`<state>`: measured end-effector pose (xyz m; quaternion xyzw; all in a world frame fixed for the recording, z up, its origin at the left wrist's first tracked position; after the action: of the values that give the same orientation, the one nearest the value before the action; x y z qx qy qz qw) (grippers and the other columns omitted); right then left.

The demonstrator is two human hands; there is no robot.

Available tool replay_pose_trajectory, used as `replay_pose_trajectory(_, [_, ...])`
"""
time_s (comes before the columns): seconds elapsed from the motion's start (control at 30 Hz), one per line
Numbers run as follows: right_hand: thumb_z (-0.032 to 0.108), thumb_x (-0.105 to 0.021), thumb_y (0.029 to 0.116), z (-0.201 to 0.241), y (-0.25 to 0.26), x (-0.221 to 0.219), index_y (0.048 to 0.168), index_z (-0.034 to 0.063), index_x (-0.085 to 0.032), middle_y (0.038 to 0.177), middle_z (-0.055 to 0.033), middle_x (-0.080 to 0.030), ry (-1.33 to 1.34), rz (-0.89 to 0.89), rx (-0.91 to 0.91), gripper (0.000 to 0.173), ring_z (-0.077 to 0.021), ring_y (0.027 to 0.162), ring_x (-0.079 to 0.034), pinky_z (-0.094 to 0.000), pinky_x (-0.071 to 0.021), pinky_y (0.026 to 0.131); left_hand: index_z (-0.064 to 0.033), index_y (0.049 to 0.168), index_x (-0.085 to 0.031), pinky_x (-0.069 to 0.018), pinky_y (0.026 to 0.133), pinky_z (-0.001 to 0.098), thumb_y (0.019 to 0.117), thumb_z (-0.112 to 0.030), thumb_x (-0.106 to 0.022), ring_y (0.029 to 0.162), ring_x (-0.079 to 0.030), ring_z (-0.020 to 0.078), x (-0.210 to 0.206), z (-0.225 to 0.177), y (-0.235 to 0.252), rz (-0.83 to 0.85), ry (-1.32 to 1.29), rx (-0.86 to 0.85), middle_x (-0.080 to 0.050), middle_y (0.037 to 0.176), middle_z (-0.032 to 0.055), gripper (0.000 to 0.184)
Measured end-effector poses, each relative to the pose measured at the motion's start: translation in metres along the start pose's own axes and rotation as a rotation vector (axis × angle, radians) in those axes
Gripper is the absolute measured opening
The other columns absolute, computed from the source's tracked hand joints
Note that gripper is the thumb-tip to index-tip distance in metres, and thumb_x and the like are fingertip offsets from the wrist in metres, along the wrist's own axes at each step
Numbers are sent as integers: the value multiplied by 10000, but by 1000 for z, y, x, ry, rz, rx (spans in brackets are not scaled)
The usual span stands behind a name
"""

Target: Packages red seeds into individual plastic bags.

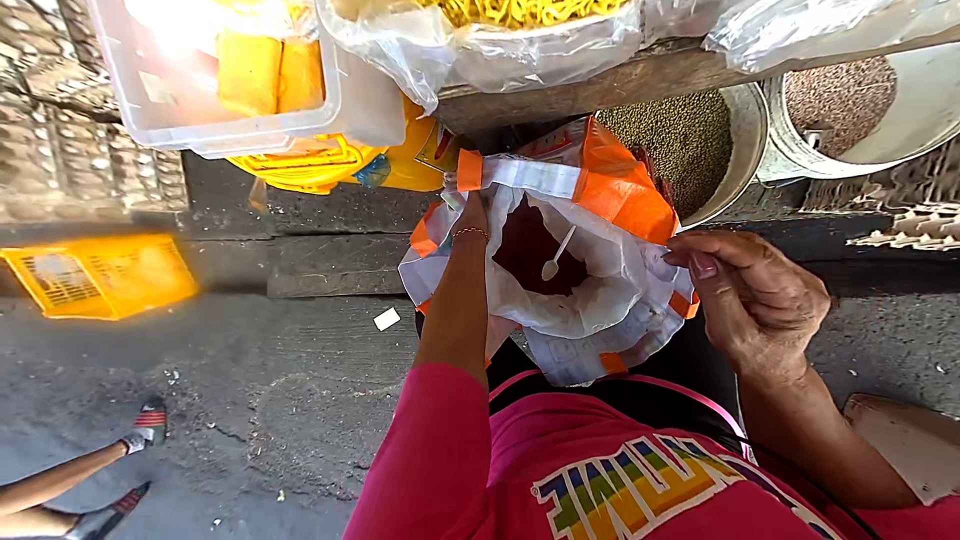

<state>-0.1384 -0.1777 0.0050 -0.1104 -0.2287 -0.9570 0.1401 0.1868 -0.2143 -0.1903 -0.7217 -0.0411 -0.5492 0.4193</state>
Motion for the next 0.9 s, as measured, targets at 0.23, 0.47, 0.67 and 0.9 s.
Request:
replay_pose_trajectory(0.23, [54,-538,1020,6,-3,-3,1181,-54,-681,1111,-111,-712,-30,41,-4,240,-126,996,-699,-295,-599,889,-58,1430,-556,-461,1003,650,1092,-222,-434,1255,-594,450,10,2,-7,-116,-53,-28,-606,1373,248,396])
replay_pose_trajectory(0.47, [55,-530,1015,14,-12,-20,1158,-56,-702,1089,-130,-720,-86,118,-32,250,-124,972,-702,-282,-593,894,-3,1251,-694,-484,1049,528,1072,-180,-475,1151,-679,337,49,27,-71,-452,-417,-322,-717,1191,201,334])
replay_pose_trajectory(0.67, [54,-531,1008,21,-23,-61,1179,-8,-711,1059,-94,-716,-26,246,-79,256,-90,938,-687,-255,-587,866,76,1200,-593,-559,958,341,1056,-120,-526,1022,-686,157,66,66,-142,-483,-1151,-467,-696,1091,143,252])
replay_pose_trajectory(0.9, [127,-591,1033,41,-8,-97,1317,25,-632,1240,-114,-683,132,315,-184,304,-127,1061,-695,-289,-594,895,-133,1282,-546,-597,826,322,1096,-274,-474,864,-670,80,67,56,-226,-195,-1296,-557,-637,1049,2,245])
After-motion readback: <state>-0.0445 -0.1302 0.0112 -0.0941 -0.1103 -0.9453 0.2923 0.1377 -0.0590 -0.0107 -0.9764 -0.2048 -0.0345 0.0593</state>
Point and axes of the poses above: each hand's wrist, its own y-axis towards the middle knuckle, its own x-axis out of the back of the hand, z = x × y, the point moved 8 cm from there along y, towards the middle knuckle
